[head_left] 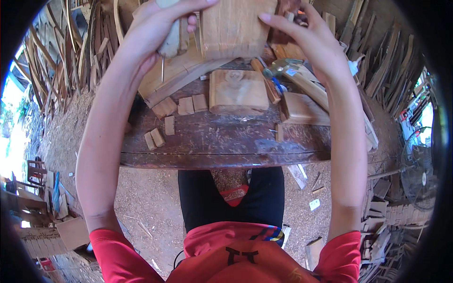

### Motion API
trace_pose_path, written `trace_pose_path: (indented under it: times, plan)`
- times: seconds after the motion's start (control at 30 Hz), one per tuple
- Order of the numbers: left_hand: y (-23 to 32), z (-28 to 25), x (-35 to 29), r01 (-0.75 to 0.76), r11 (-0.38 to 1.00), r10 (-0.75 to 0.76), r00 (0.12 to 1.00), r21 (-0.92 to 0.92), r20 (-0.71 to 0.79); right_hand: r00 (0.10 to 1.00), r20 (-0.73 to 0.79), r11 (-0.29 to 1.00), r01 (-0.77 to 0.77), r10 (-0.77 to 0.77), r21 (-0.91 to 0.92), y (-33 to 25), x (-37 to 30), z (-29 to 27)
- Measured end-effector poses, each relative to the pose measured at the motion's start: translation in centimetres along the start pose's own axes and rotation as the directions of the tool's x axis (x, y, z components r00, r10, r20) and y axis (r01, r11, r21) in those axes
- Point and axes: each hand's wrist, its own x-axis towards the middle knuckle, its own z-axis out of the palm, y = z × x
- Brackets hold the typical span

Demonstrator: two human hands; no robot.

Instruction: Assemble small wooden components by hand and using a hammer.

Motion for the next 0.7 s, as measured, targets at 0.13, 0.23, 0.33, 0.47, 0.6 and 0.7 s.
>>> trace_pose_path:
  times: [0.13, 0.23, 0.33, 0.47, 0.6, 0.7]
  plan:
    - [-2.4, 0.2, -2.0, -0.092, 0.943, 0.054, 0.991, 0.32, 0.125, 0.997, -0.031, 0.997, 0.075, -0.074, 0.005, 2.5, -3.8, -1.5]
    - [-1.9, 1.4, -3.8, -0.039, 0.985, 0.011, 0.987, 0.17, 0.162, 0.995, -0.04, 0.99, 0.099, -0.096, 0.099, 2.3, -6.2, -1.7]
    - [-2.2, 1.3, -4.6, 0.005, 0.988, -0.031, 0.986, 0.157, 0.163, 0.996, -0.069, 0.998, 0.061, -0.06, 0.023, 3.3, -7.4, -1.8]
    - [-2.3, 1.4, -4.8, 0.036, 0.985, -0.065, 0.984, 0.169, 0.168, 0.978, -0.145, 0.988, 0.146, -0.151, -0.043, 4.2, -8.0, -1.8]
    - [-2.4, 1.2, -5.2, -0.016, 0.992, -0.005, 0.986, 0.125, 0.165, 0.973, -0.127, 0.975, 0.172, -0.191, -0.142, 4.0, -8.4, -2.0]
    - [-2.5, 1.3, -5.3, -0.005, 0.991, -0.016, 0.987, 0.131, 0.162, 0.979, -0.104, 0.979, 0.163, -0.176, -0.121, 4.4, -8.3, -2.2]
